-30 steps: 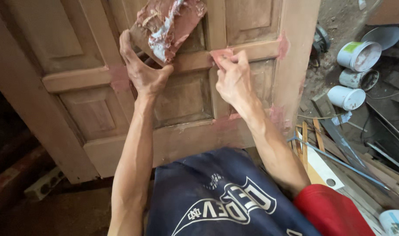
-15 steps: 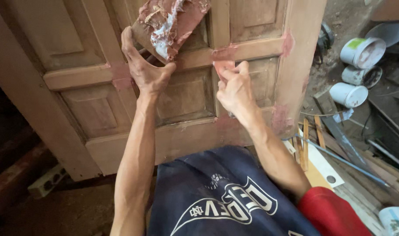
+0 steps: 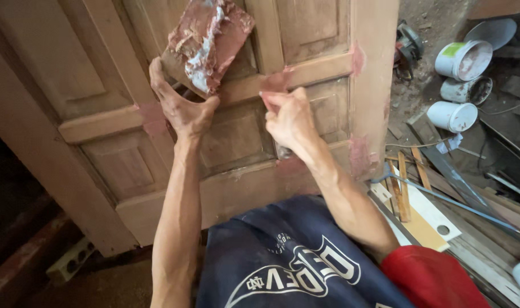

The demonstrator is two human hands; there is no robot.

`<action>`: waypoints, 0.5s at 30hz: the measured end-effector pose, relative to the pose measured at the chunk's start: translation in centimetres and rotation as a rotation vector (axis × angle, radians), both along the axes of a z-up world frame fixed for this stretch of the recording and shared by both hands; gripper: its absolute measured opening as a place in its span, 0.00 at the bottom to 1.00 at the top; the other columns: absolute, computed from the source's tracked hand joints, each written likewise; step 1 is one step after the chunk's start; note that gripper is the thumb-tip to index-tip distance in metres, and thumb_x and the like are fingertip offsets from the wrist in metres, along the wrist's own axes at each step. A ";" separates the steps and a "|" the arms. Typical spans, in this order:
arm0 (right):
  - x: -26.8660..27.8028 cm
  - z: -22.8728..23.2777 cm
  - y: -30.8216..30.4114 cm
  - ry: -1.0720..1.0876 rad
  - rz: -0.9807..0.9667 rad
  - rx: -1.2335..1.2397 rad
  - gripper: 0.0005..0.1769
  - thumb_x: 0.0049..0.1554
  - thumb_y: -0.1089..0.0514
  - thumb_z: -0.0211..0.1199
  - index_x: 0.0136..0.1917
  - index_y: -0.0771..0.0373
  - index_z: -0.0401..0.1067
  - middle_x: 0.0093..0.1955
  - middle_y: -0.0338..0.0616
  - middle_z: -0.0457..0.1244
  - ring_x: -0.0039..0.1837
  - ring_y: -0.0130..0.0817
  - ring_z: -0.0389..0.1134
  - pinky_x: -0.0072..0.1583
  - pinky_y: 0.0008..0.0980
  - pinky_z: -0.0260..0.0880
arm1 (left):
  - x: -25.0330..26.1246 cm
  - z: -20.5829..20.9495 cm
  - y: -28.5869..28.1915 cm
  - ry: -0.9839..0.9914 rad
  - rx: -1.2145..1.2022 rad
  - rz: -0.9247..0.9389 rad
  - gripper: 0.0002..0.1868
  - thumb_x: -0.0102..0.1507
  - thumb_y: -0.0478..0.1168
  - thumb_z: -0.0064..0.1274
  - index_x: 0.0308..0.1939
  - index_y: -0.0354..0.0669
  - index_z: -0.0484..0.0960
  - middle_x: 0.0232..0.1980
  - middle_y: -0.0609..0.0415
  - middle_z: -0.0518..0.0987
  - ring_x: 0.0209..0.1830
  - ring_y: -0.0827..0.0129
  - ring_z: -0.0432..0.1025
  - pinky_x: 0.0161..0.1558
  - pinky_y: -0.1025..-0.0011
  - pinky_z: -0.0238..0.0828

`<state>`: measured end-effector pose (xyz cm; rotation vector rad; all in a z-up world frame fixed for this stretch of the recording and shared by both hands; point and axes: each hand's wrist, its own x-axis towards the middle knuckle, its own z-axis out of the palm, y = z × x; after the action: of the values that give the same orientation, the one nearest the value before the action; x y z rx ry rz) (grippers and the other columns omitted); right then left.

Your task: The person applies pink wood filler to a wooden door using a putty knife. They scoop filler from a block held in the left hand and spread it into the recessed panels and grooves of the door.

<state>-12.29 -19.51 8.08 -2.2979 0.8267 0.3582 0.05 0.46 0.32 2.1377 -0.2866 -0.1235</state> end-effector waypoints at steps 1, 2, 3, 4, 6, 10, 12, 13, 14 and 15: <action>0.2 0.4 -0.5 -0.088 0.036 -0.015 0.24 0.51 0.65 0.66 0.62 0.58 0.79 0.58 0.55 0.65 0.61 0.48 0.64 0.62 0.40 0.70 | 0.2 0.1 0.0 -0.005 0.009 0.002 0.66 0.47 0.38 0.77 0.79 0.36 0.47 0.79 0.39 0.56 0.82 0.44 0.52 0.82 0.56 0.51; 0.4 0.7 -1.0 -0.176 0.073 -0.029 0.25 0.52 0.67 0.64 0.63 0.60 0.78 0.60 0.54 0.65 0.63 0.49 0.64 0.62 0.38 0.71 | 0.4 0.2 0.0 -0.007 0.001 0.006 0.65 0.47 0.37 0.76 0.79 0.36 0.48 0.79 0.39 0.56 0.83 0.45 0.52 0.82 0.57 0.52; 0.3 0.9 -1.2 -0.254 0.113 -0.039 0.26 0.53 0.69 0.62 0.65 0.62 0.76 0.62 0.53 0.65 0.64 0.50 0.63 0.61 0.37 0.72 | 0.2 0.3 0.1 0.002 -0.002 0.014 0.65 0.47 0.37 0.76 0.79 0.37 0.48 0.80 0.39 0.56 0.83 0.45 0.53 0.83 0.57 0.52; 0.2 0.9 -1.2 -0.240 0.124 -0.047 0.25 0.53 0.69 0.63 0.64 0.63 0.76 0.62 0.55 0.64 0.63 0.50 0.64 0.61 0.38 0.72 | -0.1 0.4 0.2 0.010 -0.006 0.021 0.64 0.47 0.37 0.75 0.79 0.37 0.48 0.80 0.39 0.56 0.83 0.45 0.53 0.83 0.57 0.53; 0.0 0.7 -1.7 -0.222 0.140 -0.076 0.24 0.51 0.69 0.65 0.62 0.64 0.76 0.61 0.59 0.62 0.61 0.50 0.65 0.60 0.40 0.71 | 0.0 0.3 -0.1 0.024 -0.011 0.011 0.64 0.47 0.37 0.76 0.79 0.37 0.48 0.80 0.39 0.56 0.83 0.45 0.53 0.83 0.57 0.52; -1.2 -0.1 -1.4 -0.135 0.216 -0.068 0.25 0.48 0.70 0.65 0.61 0.62 0.77 0.59 0.49 0.66 0.60 0.50 0.66 0.61 0.41 0.73 | -0.2 0.3 0.2 0.017 0.000 0.018 0.65 0.47 0.37 0.76 0.79 0.36 0.47 0.79 0.38 0.55 0.82 0.44 0.51 0.82 0.57 0.51; -0.9 -0.3 -1.8 -0.137 0.247 -0.067 0.26 0.49 0.70 0.64 0.62 0.60 0.77 0.59 0.44 0.68 0.61 0.48 0.66 0.62 0.40 0.73 | 0.3 0.2 -0.2 -0.010 -0.008 0.001 0.64 0.47 0.37 0.76 0.79 0.36 0.47 0.79 0.39 0.55 0.82 0.45 0.52 0.82 0.57 0.51; -0.7 -0.4 -1.8 -0.167 0.205 -0.079 0.25 0.50 0.70 0.65 0.62 0.62 0.77 0.59 0.49 0.65 0.60 0.49 0.66 0.61 0.40 0.73 | 0.3 0.2 -0.1 -0.016 -0.006 -0.006 0.64 0.48 0.37 0.76 0.79 0.37 0.47 0.79 0.39 0.56 0.82 0.46 0.52 0.83 0.58 0.52; -0.5 -0.5 -1.6 -0.198 0.162 -0.091 0.24 0.50 0.69 0.65 0.61 0.63 0.77 0.59 0.54 0.63 0.59 0.49 0.66 0.60 0.41 0.73 | 0.4 0.1 0.0 -0.019 -0.007 -0.006 0.64 0.48 0.37 0.76 0.79 0.37 0.47 0.79 0.39 0.55 0.82 0.45 0.51 0.83 0.57 0.52; -0.5 -0.5 -1.2 -0.222 0.117 -0.101 0.24 0.50 0.68 0.66 0.61 0.65 0.76 0.59 0.59 0.61 0.58 0.50 0.66 0.59 0.42 0.72 | 0.2 0.0 0.1 -0.016 -0.005 -0.008 0.65 0.48 0.37 0.76 0.79 0.37 0.46 0.80 0.39 0.55 0.83 0.45 0.51 0.83 0.57 0.52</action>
<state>-12.76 -20.76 7.59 -2.4325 0.6134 0.1110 0.26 0.56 0.28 2.1336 -0.3048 -0.1108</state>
